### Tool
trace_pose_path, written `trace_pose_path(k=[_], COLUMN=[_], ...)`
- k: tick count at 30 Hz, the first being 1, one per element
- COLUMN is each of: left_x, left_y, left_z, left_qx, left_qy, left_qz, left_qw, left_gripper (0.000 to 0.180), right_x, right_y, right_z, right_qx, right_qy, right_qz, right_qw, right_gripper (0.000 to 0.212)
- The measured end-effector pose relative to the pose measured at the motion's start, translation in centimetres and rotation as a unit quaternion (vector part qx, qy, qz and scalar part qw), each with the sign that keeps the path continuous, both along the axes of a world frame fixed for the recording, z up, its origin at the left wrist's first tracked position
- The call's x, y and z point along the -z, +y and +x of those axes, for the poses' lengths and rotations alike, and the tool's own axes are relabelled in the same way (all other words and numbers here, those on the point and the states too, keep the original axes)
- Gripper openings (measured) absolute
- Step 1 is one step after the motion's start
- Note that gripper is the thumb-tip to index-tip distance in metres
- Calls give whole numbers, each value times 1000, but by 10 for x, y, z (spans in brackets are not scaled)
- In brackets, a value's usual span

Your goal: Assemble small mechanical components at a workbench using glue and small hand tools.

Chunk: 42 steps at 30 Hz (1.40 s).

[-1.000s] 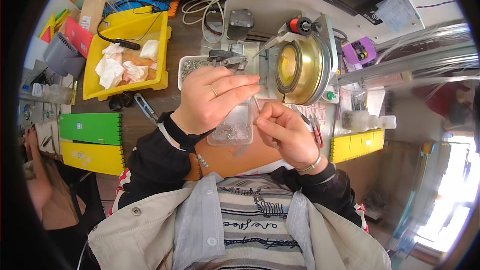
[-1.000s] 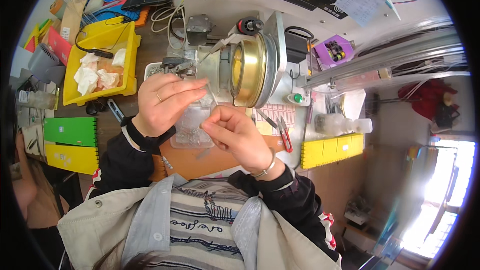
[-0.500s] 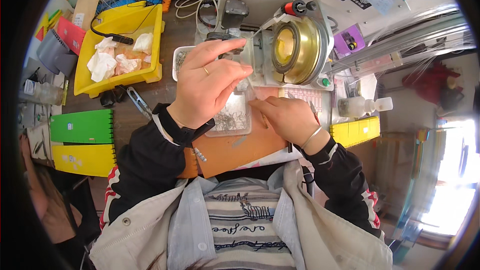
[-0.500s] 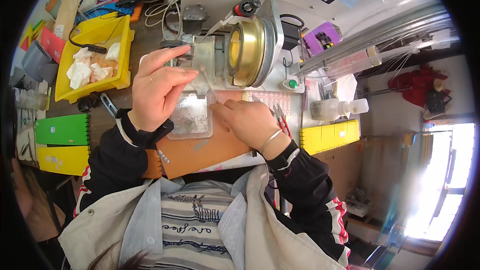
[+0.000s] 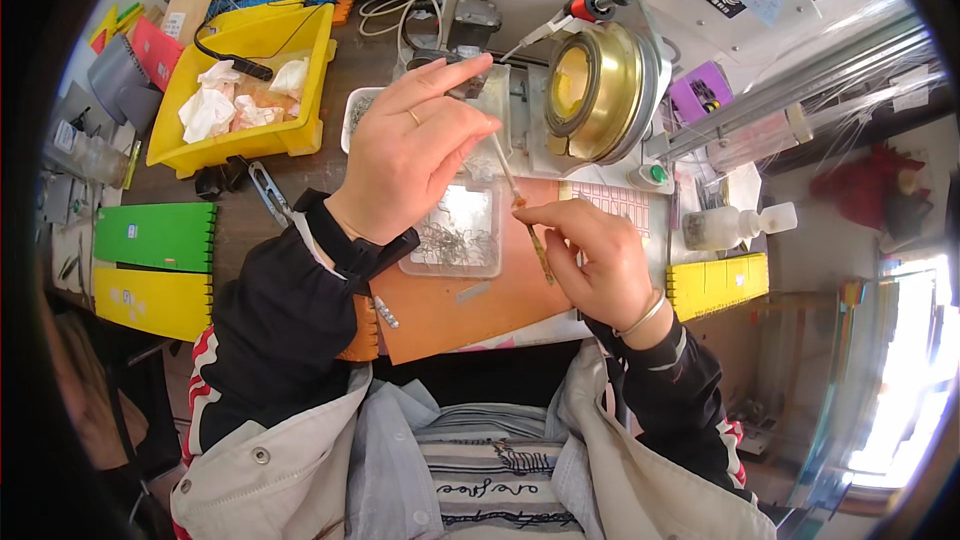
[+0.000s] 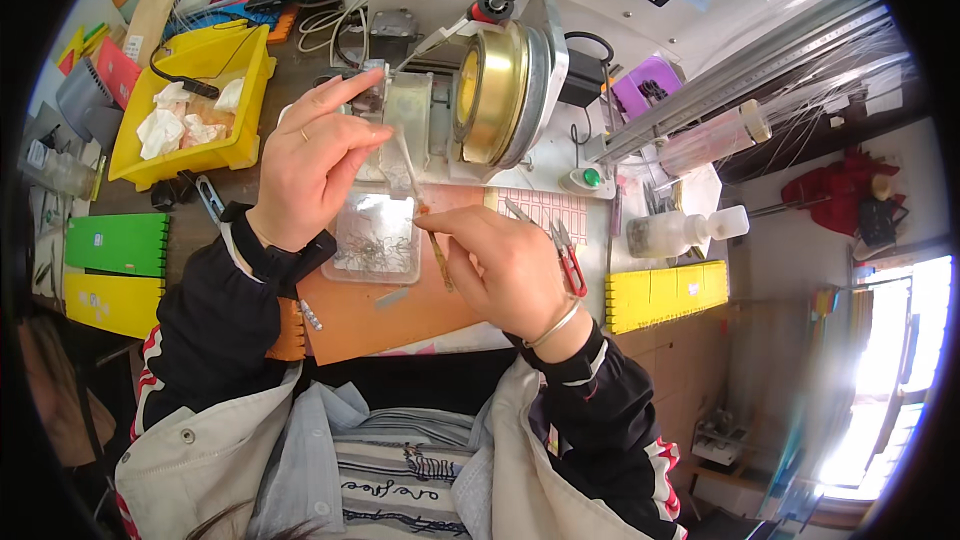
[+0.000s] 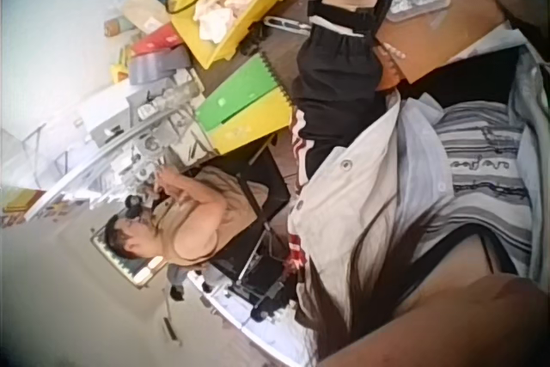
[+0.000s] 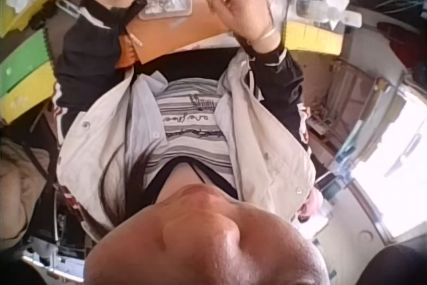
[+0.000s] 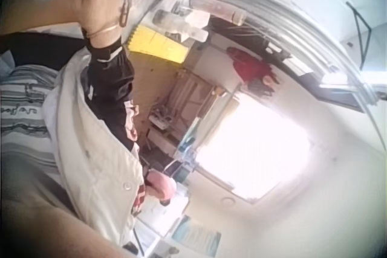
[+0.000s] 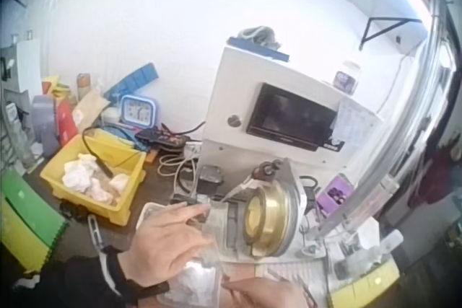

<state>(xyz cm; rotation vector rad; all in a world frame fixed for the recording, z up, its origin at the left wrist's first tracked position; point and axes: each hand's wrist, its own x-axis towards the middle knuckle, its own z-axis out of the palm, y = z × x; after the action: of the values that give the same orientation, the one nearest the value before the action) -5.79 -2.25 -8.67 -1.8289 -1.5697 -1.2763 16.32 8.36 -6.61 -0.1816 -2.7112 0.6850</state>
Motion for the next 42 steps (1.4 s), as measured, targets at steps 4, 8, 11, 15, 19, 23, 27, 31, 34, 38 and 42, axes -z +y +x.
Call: trace_pose_path(k=[4,8,11,15,19,23,27,31,34,38,42], left_x=[1,-1,0,-2,0,-3,-4,-3,-4,-6,-3], left_y=[0,0,0,3,3,1,1,3,2,0,-1], left_z=[1,1,2,0,-2,-2,-2,0,-1,0,1], left_qx=[2,5,6,-7,-9,-12,-15,-4,-2,-13,-16], left_qy=[-9,-20,-33,-4,1,3,-3,-23,-33,-11,-20], left_qz=[-8,-18,-30,-26,-34,-41,-46,-46,-49,-56,-54], left_qw=[1000,1000,999,1000,999,999,999,999,998,998,998], left_gripper=[15,15,15,17,17,17,17,17,16,12,13], right_x=[10,20,16,23,22,22,19,15,11,10,5], right_y=[-10,-8,-9,-11,-13,-12,-14,-13,-13,-12,-6], right_z=[-2,-6,-11,-15,-9,-5,-1,4,14,14,4], right_qx=[87,162,167,147,164,118,123,96,106,125,90], right_qy=[39,107,109,78,93,34,61,65,157,285,279], right_qz=[-240,-236,-175,-148,-155,-69,-80,-53,-46,-53,0], right_qw=[966,952,964,975,970,990,987,992,981,949,956], right_gripper=[26,21,18,16,15,17,15,14,16,21,25])
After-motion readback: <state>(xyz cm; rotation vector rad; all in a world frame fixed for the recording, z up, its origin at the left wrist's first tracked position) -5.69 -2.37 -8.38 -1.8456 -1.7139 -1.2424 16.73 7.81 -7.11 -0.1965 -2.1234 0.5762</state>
